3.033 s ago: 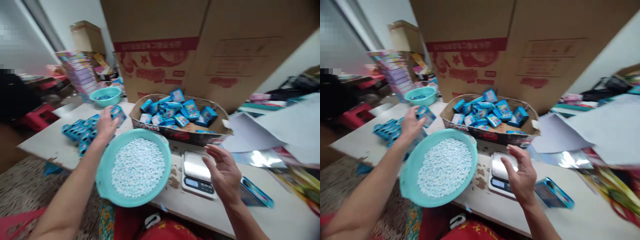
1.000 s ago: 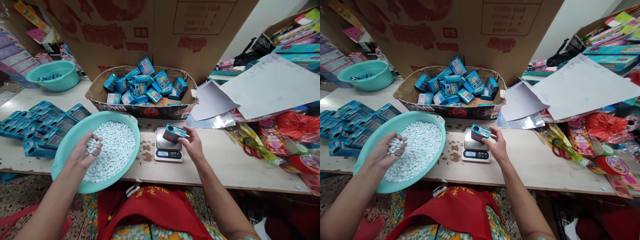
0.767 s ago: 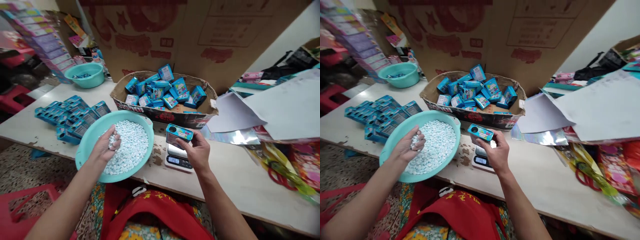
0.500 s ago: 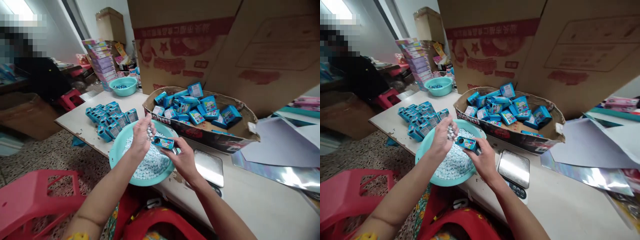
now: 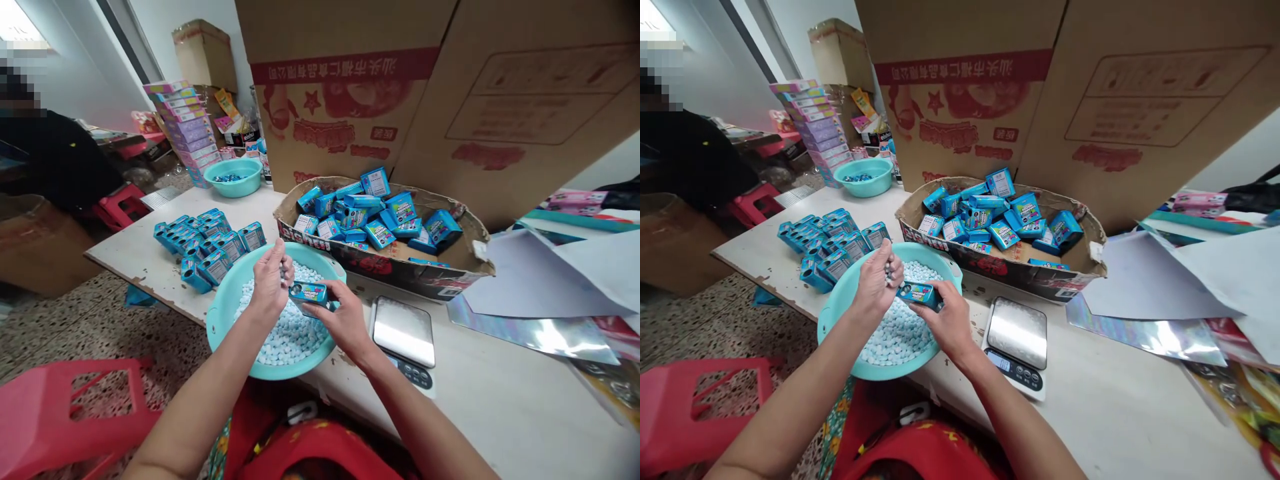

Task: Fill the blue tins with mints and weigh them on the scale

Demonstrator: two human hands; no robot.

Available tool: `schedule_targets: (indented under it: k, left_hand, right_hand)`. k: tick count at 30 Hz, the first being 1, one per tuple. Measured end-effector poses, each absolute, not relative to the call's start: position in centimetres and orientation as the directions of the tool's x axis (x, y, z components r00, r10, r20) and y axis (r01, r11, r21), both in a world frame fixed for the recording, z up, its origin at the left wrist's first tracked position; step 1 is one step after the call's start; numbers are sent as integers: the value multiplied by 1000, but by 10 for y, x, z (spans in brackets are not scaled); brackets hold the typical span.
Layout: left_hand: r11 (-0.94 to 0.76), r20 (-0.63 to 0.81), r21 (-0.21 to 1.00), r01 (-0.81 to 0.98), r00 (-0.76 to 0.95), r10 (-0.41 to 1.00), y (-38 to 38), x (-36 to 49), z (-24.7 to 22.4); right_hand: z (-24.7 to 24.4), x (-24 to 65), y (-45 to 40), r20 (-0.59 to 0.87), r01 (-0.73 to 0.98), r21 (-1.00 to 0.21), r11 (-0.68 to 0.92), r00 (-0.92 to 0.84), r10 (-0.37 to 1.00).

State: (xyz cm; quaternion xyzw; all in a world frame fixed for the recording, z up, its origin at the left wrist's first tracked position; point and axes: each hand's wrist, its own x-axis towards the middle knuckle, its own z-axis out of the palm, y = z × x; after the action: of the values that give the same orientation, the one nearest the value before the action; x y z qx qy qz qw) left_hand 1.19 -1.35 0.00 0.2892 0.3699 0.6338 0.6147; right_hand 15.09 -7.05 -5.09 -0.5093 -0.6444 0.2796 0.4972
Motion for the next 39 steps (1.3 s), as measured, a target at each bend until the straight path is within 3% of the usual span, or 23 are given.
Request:
schedule_targets:
  k: [7,9,11,13,14,15,16,18,21,24,27,30,31,33,39]
  left_hand:
    - [194,-158,839,-508,114,981,-23,37,20]
    - [131,-117,877,-462,59,991,-22,36,29]
    - [-14,-12,954,-298,-84,996,-17,20,29]
    - [-110,122,990,92,-145,982,-11,-11,14]
    - [-111,147,921,374,-69,987,-9,-29,2]
    - [-127,101,775,620,77,992,-7,-48,-14]
    - [-180,65,614,768,179,982,-6,-65,-31]
    - [-285,-47,366,886,323,945,-7,-90,-65]
    - [-256,-217,206,944,299,929,-17,-94,-100]
    - [-89,-282,211,973,148,948,-28,-70,-111]
    - [-75,-363,294,953,184,913,-35,-43,-106]
    - [-87,-429,348,933,241,870,-38,-26,-97]
    - [-91,-436,354,931,250,864,-38,-23,-94]
    - [-90,-442,355,931,251,861,-40,-20,-89]
    - [-35,-521,430,902,280,807,-43,-22,-78]
  right_hand:
    - [-52,150,-68,367,319,-887,334,46,929]
    - [-47,159,-72,343,265,-912,311,82,936]
    - [-42,178,-82,295,185,-946,267,141,945]
    - [-39,206,-96,253,145,-963,226,207,945]
    - [-39,221,-103,244,156,-965,209,249,937]
    - [-42,236,-109,240,186,-964,191,292,926]
    - [-47,251,-115,241,227,-959,171,335,911]
    - [-62,275,-123,237,307,-945,117,391,889]
    - [-85,302,-131,189,405,-914,17,389,902]
    - [-82,322,-128,154,538,-842,-52,331,931]
    - [-42,332,-92,372,702,-706,92,258,892]
    - [9,327,-7,580,844,-464,269,59,812]
    - [22,322,28,556,890,-348,293,-55,829]
    - [36,308,98,317,957,-155,244,-186,930]
    - [20,274,216,76,968,-152,201,-192,979]
